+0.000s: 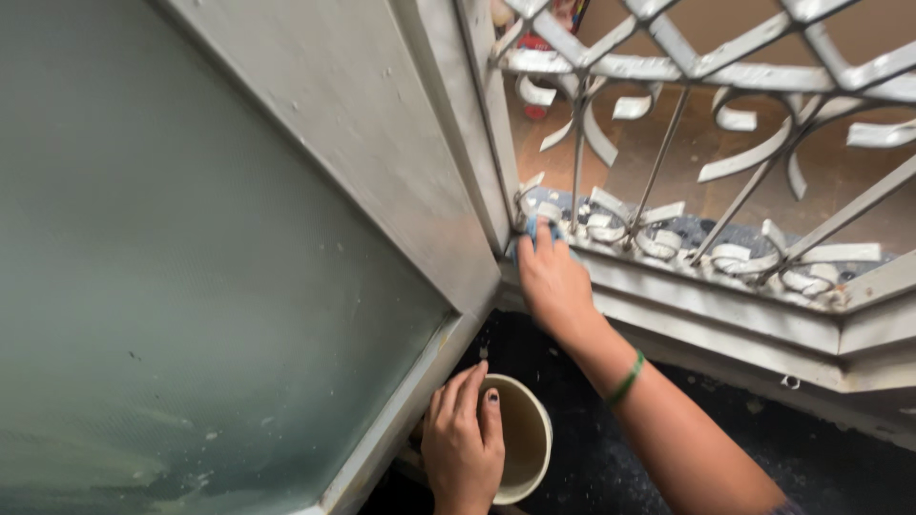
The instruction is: The person wipes the white window frame and sill using a blue cloth. They repeatedly dip the cloth into a small bucket of water to wet it, then scrub the frame edges and the sill area.
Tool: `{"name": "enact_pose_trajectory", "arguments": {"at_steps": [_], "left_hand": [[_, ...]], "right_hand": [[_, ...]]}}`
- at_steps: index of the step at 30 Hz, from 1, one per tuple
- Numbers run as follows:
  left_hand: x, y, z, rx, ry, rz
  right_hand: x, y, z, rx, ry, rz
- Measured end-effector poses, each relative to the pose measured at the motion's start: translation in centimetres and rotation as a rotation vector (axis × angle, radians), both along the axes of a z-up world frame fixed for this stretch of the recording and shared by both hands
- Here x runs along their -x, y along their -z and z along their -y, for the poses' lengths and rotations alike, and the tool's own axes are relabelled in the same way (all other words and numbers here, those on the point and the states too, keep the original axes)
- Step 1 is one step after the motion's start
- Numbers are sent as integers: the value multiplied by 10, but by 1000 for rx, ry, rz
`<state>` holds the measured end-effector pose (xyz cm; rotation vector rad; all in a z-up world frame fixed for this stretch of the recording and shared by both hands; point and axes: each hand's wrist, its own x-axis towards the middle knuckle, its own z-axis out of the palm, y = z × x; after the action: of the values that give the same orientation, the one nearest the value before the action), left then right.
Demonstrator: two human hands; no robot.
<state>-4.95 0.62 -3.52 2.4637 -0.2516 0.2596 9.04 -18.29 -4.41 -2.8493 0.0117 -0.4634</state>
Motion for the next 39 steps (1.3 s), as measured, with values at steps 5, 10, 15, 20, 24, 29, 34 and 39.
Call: {"name": "enact_pose_trajectory", "arguments": {"at_steps": [5, 10, 15, 20, 24, 29, 34, 39], "left_hand": [[0, -3, 1, -13, -27, -36], [2, 3, 1, -5, -7, -12], [-2, 1, 2, -10, -7, 43], [-5, 5, 0, 6, 1, 32], [-7, 5, -2, 6, 12, 55], [-4, 5, -2, -6, 3, 31], [-6, 6, -4, -11, 10, 61], [-7, 8, 0, -97, 9, 54]], "right_hand": [[43, -1, 17, -177, -25, 140], [18, 11, 19, 47, -7, 284], [9, 23, 1, 177, 136, 138], [24, 32, 1, 180, 57, 233], [5, 21, -3, 92, -54, 216], [15, 2, 3, -24, -96, 71], [53, -12, 14, -82, 111, 112], [39, 9, -3, 94, 10, 280]]}}
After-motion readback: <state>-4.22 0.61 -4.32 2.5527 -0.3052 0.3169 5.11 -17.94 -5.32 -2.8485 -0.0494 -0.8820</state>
